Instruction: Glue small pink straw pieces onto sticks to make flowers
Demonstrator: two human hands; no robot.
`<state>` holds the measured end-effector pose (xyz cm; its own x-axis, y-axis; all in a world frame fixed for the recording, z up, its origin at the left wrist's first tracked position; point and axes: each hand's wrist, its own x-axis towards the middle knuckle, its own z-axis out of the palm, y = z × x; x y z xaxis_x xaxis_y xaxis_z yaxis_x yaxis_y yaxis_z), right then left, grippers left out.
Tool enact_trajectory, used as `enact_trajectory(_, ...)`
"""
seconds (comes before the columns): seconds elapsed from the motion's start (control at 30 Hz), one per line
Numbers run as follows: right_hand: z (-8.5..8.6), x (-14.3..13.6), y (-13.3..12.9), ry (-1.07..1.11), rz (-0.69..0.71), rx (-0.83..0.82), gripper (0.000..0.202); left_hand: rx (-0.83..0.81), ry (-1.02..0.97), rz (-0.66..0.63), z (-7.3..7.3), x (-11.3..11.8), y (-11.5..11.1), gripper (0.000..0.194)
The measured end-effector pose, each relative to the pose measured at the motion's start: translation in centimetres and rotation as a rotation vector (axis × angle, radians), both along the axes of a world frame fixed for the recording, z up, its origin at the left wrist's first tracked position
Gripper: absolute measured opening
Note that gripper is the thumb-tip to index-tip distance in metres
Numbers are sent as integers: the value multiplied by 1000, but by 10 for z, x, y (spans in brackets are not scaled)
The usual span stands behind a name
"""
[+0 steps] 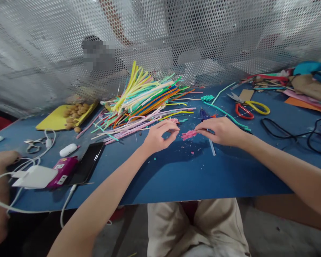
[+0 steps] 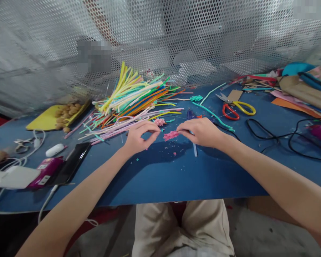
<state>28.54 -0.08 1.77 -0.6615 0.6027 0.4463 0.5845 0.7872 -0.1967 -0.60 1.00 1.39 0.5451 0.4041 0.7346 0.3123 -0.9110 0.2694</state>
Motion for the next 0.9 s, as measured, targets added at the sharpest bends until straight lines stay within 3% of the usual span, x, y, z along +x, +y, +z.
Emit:
enact_trajectory(0.23,2,-4,-2,98,35,-42,24,60,46,-32,5,2,-8,11)
enact_trajectory(0.9,1,-4,-5,87,21,-4,26,106,79,-34,5,3,-10,18)
